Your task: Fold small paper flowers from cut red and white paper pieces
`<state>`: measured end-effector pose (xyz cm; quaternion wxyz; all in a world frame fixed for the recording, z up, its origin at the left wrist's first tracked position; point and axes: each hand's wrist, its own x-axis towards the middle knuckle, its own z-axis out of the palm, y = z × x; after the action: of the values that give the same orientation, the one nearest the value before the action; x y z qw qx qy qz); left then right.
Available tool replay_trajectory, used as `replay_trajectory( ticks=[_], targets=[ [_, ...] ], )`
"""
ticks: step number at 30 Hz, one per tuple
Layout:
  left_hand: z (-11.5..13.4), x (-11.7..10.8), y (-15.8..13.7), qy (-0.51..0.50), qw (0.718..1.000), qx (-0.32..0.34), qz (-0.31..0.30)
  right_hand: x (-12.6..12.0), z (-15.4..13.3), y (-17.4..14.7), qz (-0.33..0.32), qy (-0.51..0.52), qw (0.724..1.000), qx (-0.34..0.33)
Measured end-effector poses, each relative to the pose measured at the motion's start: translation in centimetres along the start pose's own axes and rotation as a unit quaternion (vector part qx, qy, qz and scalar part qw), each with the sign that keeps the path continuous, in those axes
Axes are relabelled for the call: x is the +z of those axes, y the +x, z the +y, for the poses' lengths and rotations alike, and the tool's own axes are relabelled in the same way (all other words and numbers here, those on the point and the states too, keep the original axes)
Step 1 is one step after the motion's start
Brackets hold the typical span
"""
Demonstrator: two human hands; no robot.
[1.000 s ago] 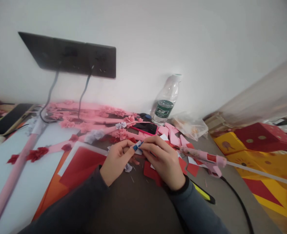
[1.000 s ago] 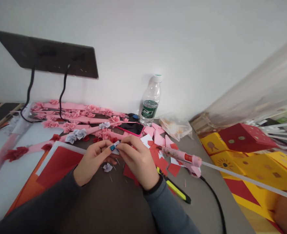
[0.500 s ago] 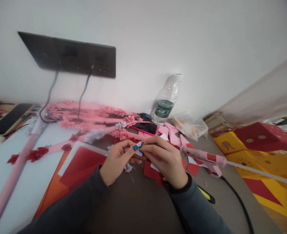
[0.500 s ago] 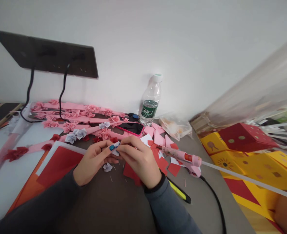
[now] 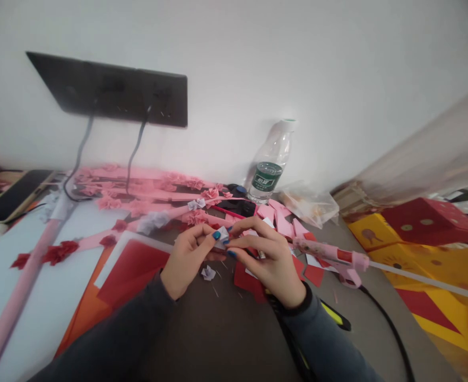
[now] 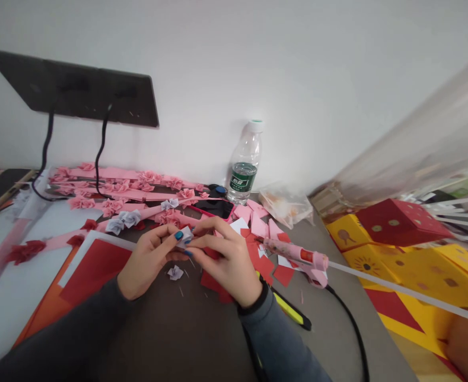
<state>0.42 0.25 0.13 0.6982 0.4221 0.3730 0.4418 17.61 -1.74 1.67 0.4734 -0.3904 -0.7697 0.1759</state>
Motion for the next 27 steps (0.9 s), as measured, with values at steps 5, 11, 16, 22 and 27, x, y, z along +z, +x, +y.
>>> replay_trajectory(
  ticks=[5,11,16,22,27],
  targets=[
    [0.1,-0.1,-0.2,0.064,0.997,0.032,-0.004,0.5,0.1,-0.1,0.058,0.071,0.988,0.122],
    [-0.3,-0.2,-0.3,0.104,0.993,0.056,-0.024,1.4,0.6,-0.2,0.002,0.115,0.976,0.184],
    [-0.2,0.1,-0.4,0.068,0.997,0.026,-0.031,1.0,0.4,0.0,-0.025,0.094,0.98,0.172],
    [-0.2,0.1,-0.5,0.054,0.998,0.023,-0.038,1.0,0.2,0.1,-0.02,0.085,0.983,0.159],
    [-0.5,-0.1,-0.5,0.095,0.993,0.055,-0.04,1.1,0.5,-0.1,-0.034,0.109,0.976,0.187]
  ],
)
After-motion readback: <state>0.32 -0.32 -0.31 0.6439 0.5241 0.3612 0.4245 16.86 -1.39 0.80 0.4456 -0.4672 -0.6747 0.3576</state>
